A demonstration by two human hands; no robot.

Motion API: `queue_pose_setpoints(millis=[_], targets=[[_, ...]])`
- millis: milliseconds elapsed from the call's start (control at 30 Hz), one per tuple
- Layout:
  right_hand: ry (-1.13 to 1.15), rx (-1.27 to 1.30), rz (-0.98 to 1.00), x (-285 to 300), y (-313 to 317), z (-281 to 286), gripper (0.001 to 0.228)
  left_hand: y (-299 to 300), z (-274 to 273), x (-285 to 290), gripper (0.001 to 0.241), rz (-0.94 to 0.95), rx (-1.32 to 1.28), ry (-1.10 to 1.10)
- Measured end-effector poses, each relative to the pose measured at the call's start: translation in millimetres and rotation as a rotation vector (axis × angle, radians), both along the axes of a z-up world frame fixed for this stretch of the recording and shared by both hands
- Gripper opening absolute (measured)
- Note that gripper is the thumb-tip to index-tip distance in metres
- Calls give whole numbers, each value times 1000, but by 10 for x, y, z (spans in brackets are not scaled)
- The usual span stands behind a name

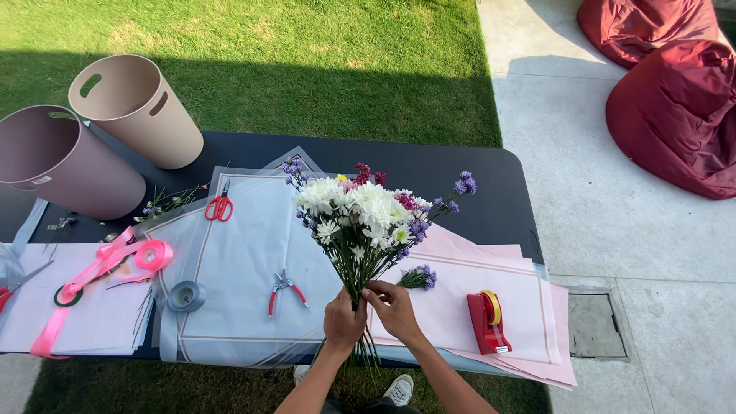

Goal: The person assembles a floral bouquet by hand-gathering various flower stems, trimming some stems using shears, and securing the bunch together with tape from a dispenser.

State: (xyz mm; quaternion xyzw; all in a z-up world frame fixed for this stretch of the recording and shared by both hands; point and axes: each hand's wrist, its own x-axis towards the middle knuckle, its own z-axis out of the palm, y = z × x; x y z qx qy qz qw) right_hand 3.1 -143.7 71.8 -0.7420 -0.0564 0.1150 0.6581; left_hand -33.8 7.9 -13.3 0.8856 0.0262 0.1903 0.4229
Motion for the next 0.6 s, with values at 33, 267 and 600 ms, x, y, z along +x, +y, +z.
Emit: queue_pose_setpoints(millis=[33,267,600], targets=[[-3,0,2,22,33,-84,20,59,77,12,31,2,0,-3],[270,37,320,6,-5,-20,30,387,613,151,44,-106,-568,230],[36,147,336,-99,-114,73,22,562,1163,322,31,-306,-1094,445]])
